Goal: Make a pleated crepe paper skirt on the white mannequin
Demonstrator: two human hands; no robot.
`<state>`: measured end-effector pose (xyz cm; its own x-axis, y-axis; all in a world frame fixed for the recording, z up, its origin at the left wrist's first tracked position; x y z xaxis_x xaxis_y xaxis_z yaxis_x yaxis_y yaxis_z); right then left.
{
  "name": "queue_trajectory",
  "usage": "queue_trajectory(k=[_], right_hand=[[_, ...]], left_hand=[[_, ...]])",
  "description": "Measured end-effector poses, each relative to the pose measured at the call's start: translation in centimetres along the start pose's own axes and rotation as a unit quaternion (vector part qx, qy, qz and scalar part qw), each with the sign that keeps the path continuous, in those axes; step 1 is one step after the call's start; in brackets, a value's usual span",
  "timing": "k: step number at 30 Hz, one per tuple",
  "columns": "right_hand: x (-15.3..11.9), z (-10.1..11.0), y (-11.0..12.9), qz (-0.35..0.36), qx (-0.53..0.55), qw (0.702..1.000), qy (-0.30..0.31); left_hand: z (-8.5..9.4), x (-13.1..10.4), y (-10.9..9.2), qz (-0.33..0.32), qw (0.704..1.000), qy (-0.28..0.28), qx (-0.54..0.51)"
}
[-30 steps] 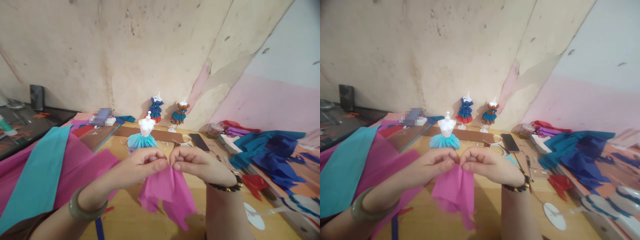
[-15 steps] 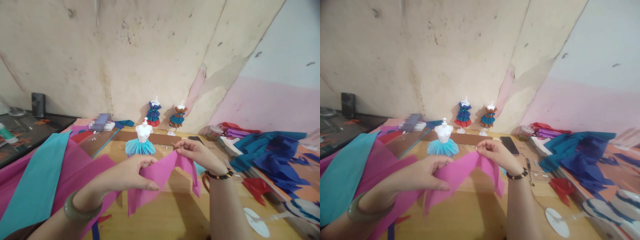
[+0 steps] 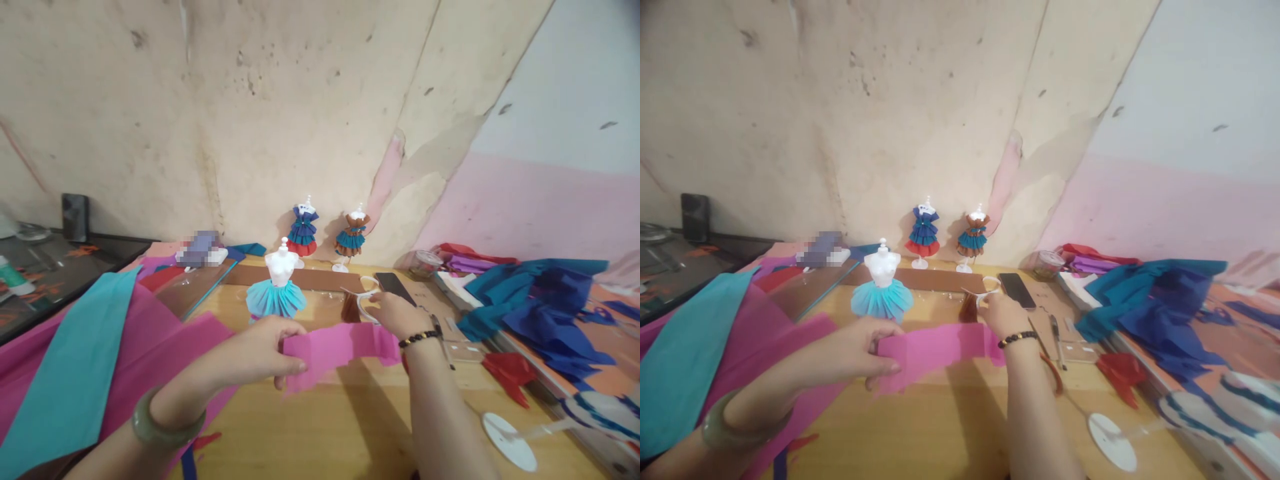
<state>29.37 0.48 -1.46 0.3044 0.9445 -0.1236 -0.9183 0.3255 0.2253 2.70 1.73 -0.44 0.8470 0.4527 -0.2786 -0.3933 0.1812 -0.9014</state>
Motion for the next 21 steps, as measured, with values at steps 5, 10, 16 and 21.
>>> queue_trajectory(k=[5, 10, 16, 21], right_hand=[[-2.6, -0.8, 6.9, 0.269, 0.119, 0.947, 0.13], [-4.0, -2.3, 8.6, 0.378, 0.256, 0.815, 0.357], [-3.2, -1.3, 6.4, 0.367, 0.315, 0.809, 0.335], [-2.8, -0.2, 5.1, 0.362, 0.415, 0.793, 0.261]], left_hand=[[-0.1, -0.1, 0.2, 0.006, 1.0, -0.007, 0.02], [-0.5, 0.1, -0.1, -0.011, 1.0, 0.007, -0.015], [-1.5, 0.7, 0.2, -0.033, 0.996, 0.054, -0.057], [-2.0, 1.5, 1.0, -0.008, 0.997, 0.004, -0.071]])
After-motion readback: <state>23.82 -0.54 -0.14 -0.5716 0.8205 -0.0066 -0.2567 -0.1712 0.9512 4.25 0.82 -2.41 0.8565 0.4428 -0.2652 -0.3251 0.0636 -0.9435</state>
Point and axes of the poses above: each hand's wrist, its own x-axis towards the middle knuckle, its own z-axis out of the back of the hand, y = z × x, the point moved 3 cm from there along x, towards the middle knuckle, and after that the axes turned 8 degrees about y, right-handed, at the moved point
